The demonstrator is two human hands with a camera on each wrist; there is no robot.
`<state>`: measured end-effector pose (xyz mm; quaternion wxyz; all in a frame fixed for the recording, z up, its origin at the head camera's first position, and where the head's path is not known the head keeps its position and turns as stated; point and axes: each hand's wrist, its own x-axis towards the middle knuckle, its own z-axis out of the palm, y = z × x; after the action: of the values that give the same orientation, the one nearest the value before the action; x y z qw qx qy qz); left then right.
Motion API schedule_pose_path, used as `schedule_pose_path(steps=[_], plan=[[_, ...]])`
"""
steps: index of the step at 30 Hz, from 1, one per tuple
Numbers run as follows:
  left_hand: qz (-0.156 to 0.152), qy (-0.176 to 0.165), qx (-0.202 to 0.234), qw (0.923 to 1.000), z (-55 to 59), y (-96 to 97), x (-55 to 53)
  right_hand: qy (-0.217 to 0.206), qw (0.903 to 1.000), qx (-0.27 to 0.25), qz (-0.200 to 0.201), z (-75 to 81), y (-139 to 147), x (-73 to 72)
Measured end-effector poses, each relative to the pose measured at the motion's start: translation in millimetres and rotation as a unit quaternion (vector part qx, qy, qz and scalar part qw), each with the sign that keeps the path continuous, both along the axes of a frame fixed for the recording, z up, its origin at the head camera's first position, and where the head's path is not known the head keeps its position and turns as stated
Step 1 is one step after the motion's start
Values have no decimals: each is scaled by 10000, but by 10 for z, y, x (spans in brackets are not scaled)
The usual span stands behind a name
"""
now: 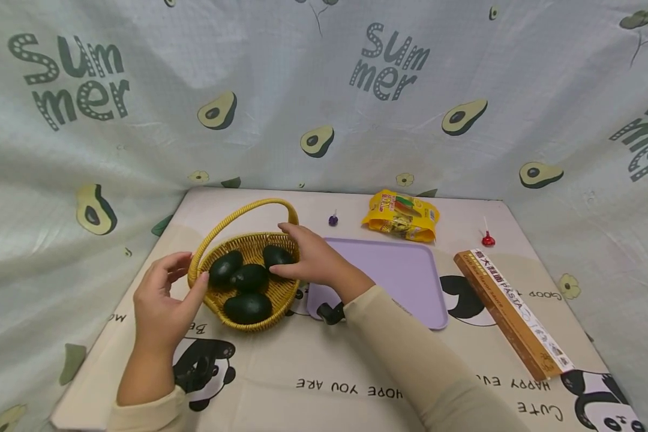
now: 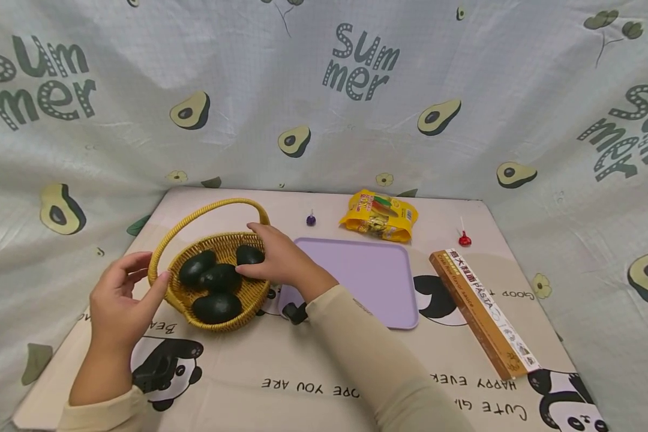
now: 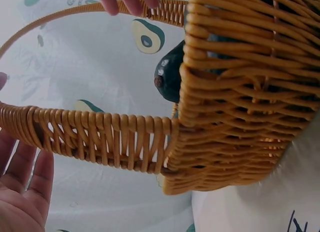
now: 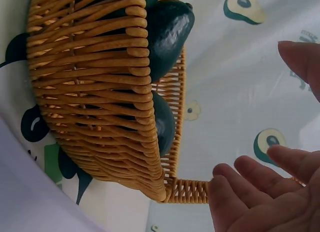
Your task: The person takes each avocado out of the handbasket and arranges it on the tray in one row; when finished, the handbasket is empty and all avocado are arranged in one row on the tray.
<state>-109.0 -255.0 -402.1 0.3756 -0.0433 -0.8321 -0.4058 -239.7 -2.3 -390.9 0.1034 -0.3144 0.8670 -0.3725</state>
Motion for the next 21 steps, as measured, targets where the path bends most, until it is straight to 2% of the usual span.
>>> schedule_pose_path(steps=[8,21], plan=[[47,8,52,10000,-72,-27,41,-314,9992,239,91,-8,-84,-105],[-24,27,116,9999,-137,-51,117,-814,9958,415,-78,-38,-193,-208]])
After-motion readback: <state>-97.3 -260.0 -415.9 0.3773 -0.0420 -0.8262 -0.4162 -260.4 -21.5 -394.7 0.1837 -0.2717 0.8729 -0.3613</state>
